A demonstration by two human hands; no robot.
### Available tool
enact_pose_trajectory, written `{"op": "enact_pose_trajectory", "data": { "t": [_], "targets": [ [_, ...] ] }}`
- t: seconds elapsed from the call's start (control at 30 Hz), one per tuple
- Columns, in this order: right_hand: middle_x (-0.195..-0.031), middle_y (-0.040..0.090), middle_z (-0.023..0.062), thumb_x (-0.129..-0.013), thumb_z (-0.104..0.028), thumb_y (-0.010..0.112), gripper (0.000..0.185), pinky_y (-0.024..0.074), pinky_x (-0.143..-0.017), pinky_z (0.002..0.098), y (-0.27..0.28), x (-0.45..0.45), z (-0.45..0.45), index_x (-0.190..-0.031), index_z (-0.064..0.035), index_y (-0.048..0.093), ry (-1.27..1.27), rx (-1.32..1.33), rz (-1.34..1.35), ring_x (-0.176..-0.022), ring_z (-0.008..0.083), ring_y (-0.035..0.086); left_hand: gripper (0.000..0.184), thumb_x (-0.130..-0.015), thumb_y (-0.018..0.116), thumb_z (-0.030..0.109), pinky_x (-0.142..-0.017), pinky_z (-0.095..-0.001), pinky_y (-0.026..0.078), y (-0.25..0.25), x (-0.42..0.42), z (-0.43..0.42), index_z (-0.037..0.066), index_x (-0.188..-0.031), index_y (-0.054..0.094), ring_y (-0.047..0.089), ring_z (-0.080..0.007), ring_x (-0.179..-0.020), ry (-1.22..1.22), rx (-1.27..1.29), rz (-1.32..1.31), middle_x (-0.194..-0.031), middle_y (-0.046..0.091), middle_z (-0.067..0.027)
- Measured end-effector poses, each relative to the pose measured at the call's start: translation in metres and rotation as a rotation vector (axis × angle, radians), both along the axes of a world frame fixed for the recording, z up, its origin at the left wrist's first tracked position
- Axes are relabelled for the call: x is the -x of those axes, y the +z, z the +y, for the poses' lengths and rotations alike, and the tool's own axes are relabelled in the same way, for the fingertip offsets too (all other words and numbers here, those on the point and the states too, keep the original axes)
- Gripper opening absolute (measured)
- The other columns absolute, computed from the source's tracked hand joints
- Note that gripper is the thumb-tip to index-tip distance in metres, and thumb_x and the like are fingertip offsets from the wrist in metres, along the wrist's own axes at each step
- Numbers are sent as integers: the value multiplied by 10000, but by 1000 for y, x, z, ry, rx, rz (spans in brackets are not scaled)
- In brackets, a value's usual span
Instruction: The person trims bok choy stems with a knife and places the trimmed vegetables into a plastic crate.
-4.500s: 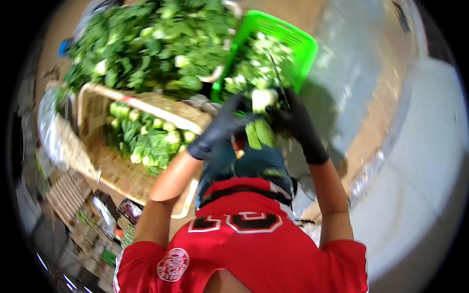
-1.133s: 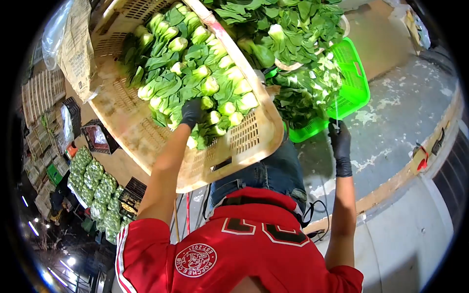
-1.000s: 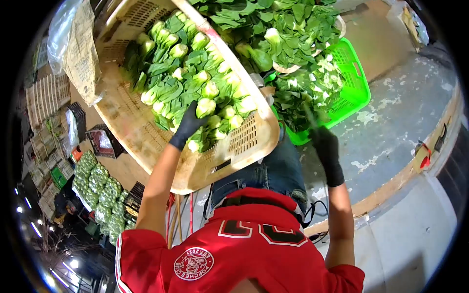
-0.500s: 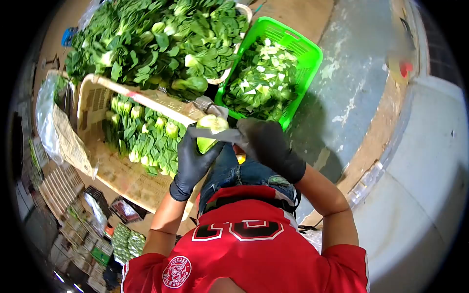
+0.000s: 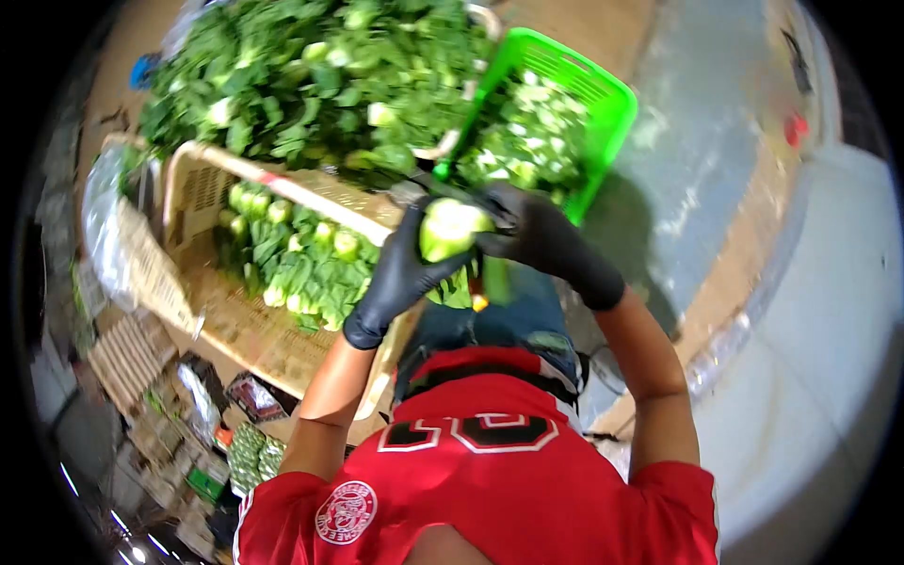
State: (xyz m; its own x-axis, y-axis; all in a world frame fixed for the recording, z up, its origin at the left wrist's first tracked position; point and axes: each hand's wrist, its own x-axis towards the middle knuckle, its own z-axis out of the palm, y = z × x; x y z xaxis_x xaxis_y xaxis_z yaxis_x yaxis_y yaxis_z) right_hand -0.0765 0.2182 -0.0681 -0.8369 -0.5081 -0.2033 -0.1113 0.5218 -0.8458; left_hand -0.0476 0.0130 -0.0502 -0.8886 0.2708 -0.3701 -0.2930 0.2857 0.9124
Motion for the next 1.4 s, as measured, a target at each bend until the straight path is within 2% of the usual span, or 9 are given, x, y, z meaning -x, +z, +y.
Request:
{"op": "enact_pose_trajectory", "data": {
  "t": [0.17,0.4,0.53,0.57,0.67,0.87,1.03,1.27,1.4],
  "targets": [
    [-694,583,46,-738,-77,594,181,462,-555,285,-25,20,-14,-901,-1,617,23,214,-460,-606,138,561,692,-705,745,257,-960,-338,381,-21,2,-80,-14,-1248,413,492,-222,-1123,-376,-133,23,-1197,526,-153],
    [-644,574,36,-804,-95,473,214,418,-532,256,-83,41,9,-931,-2,618,-303,64,-352,-580,118,529,459,-904,476,407,-817,-268,469,55,81,-287,67,-1212,491,540,-161,-1004,751,-382,252,-1127,553,-67],
    [-640,582,44,-847,-193,545,211,378,-515,258,-83,37,11,-945,-25,627,-303,-98,-322,-558,110,497,674,-810,597,491,-904,-344,407,73,124,-394,90,-1305,378,451,-237,-1089,960,159,239,-1205,473,-91],
    [-654,587,48,-848,-201,553,223,388,-530,262,-92,39,17,-964,-24,622,-300,-148,-338,-571,112,508,514,-816,643,335,-784,-314,431,37,133,-445,-28,-1136,470,511,-192,-879,728,667,671,-974,575,-121],
    [-705,605,67,-847,-219,573,256,417,-570,277,-108,36,16,-1002,-19,609,-325,-326,-280,-606,126,543,232,-867,533,205,-718,-323,473,-26,67,-417,41,-1009,615,615,-235,-785,480,943,883,-871,647,-130],
    [-781,615,91,-843,-271,597,322,430,-533,281,-154,25,40,-1045,-21,590,-273,-575,-13,-578,143,552,503,-721,622,228,-762,-416,471,-222,-141,-244,96,-1190,498,586,-293,-905,-315,892,-80,-960,607,-140],
    [-781,610,75,-868,-239,569,267,424,-502,266,-126,4,29,-1030,-28,592,-337,-533,-200,-538,128,542,568,-634,710,335,-849,-440,397,-291,-192,-211,64,-1091,509,525,-347,-931,-48,873,-145,-998,571,-175],
    [-664,558,179,-805,-214,609,184,434,-513,398,-90,-35,-29,-779,-41,553,27,-438,-68,-584,373,553,668,-632,783,189,-807,-374,472,-145,-157,-187,25,-1163,412,590,-330,-927,356,313,-171,-1000,584,-212],
    [-608,528,133,-719,-233,658,221,426,-523,410,-18,-50,-91,-707,-55,527,216,-79,153,-583,343,543,648,-603,781,104,-881,-337,437,-49,-101,-138,-20,-1166,485,573,-243,-968,223,267,123,-1037,577,-164]
  ]
}}
